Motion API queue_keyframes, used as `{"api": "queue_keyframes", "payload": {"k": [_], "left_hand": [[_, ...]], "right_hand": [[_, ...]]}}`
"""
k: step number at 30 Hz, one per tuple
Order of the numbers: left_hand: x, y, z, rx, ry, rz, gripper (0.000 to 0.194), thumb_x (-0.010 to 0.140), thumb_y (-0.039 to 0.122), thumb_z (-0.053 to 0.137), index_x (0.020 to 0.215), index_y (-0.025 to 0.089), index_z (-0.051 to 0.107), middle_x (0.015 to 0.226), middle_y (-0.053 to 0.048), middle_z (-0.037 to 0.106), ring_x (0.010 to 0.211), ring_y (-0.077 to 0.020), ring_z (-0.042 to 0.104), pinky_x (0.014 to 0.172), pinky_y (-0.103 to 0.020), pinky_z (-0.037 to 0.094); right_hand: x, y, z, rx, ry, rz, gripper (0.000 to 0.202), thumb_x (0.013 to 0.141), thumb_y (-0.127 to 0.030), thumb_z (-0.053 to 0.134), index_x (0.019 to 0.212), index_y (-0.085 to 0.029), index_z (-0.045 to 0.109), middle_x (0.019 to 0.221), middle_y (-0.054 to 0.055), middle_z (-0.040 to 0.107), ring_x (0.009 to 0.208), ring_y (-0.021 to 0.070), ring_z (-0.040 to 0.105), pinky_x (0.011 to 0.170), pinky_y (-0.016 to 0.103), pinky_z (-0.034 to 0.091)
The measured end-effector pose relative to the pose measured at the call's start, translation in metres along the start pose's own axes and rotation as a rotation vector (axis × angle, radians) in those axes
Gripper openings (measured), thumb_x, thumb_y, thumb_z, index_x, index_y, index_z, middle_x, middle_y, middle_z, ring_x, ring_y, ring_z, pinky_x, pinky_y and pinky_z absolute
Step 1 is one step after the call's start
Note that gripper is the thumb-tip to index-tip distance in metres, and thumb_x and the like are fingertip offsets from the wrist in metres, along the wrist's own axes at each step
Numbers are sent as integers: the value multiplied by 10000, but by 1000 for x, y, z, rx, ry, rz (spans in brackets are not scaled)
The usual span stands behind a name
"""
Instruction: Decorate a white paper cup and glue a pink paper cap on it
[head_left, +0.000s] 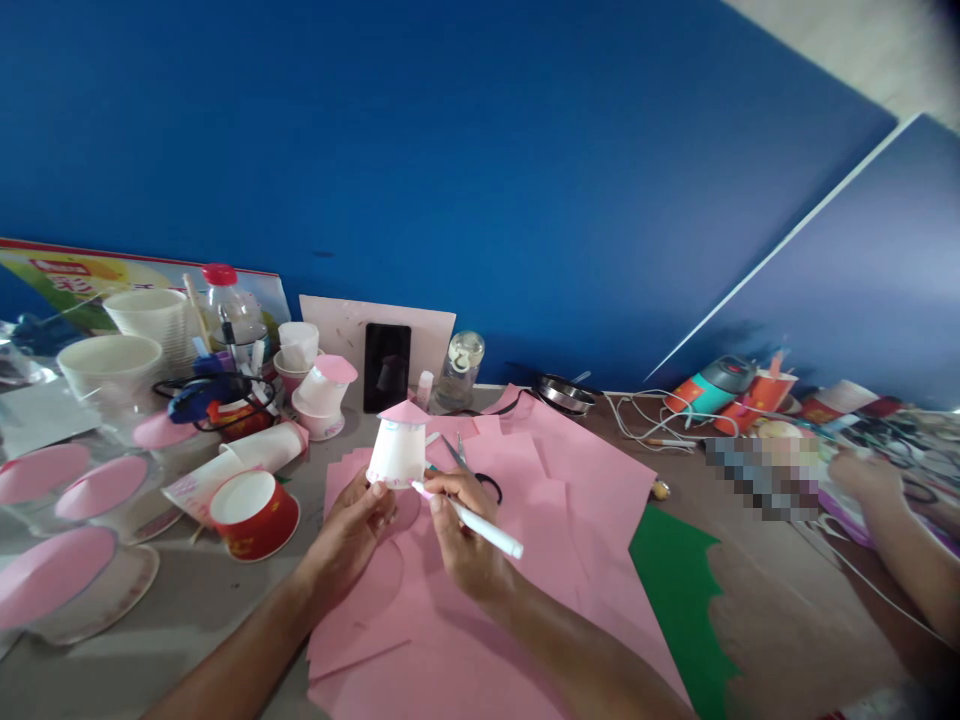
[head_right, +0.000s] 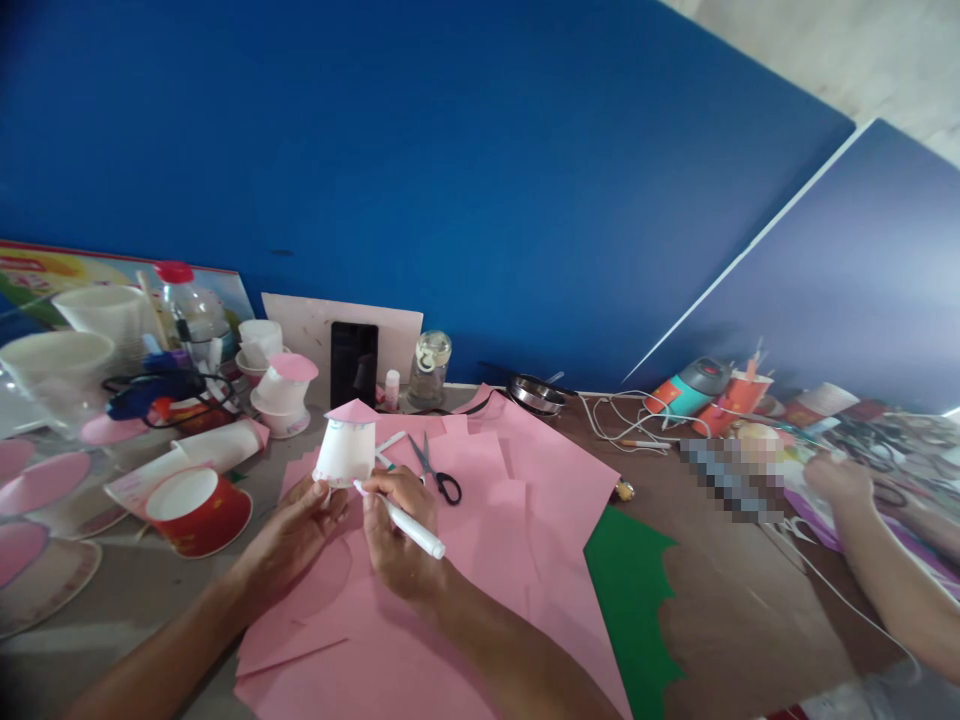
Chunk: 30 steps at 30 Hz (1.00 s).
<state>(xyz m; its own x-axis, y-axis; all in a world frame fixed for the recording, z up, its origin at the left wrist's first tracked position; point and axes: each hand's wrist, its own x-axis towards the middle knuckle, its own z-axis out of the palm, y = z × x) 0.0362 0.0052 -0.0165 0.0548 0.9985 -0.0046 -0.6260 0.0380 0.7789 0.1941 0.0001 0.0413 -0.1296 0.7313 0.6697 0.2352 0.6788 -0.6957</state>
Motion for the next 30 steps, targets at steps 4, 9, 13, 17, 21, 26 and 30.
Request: {"api": "queue_keyframes", "payload": {"k": [4,9,13,17,21,26,30], "left_hand": [[0,0,0,-4,10,-6,252,812,399,745,764,195,608,654,52,436,590,-114,333,583,-252,328],[-1,2,1,0,12,-12,241,804,392,753,772,191,624,652,48,445,593,-119,367,610,-262,350],[-2,4,3,5,9,-4,244,823,397,734,778,187,617,670,42,450,609,-118,362,615,-253,366],[-2,4,3,6,20,-7,222,815,374,748,789,188,629,713,26,491,637,-122,409,636,-253,391],[-1,4,3,6,29,-24,224,791,380,768,794,191,647,738,8,532,675,-139,470,656,-264,412],[-1,4,3,6,27,-16,244,779,399,775,790,189,651,694,22,516,636,-128,453,658,-264,411],[-1,5,4,-3,29,-33,242,777,391,777,805,189,649,690,30,500,608,-120,415,627,-260,392]], "right_hand": [[0,0,0,8,-7,3,143,916,-186,484,911,-189,627,829,51,678,743,171,652,672,287,530],[0,3,1,32,-11,-7,147,903,-195,482,878,-197,627,801,48,668,734,180,650,661,295,522],[-1,3,1,30,-5,35,150,915,-212,487,891,-192,634,802,43,666,712,176,648,639,291,514],[-1,2,1,33,-9,16,153,931,-212,487,899,-195,636,814,46,664,739,182,648,663,299,520],[-1,2,2,22,-12,6,155,936,-224,482,891,-215,630,800,42,657,749,189,649,684,313,528],[-1,3,2,30,-1,14,164,937,-234,475,892,-199,629,809,45,665,746,178,652,684,298,531],[-1,3,2,24,6,27,163,927,-217,476,890,-197,634,811,50,672,729,176,646,669,293,524]]}}
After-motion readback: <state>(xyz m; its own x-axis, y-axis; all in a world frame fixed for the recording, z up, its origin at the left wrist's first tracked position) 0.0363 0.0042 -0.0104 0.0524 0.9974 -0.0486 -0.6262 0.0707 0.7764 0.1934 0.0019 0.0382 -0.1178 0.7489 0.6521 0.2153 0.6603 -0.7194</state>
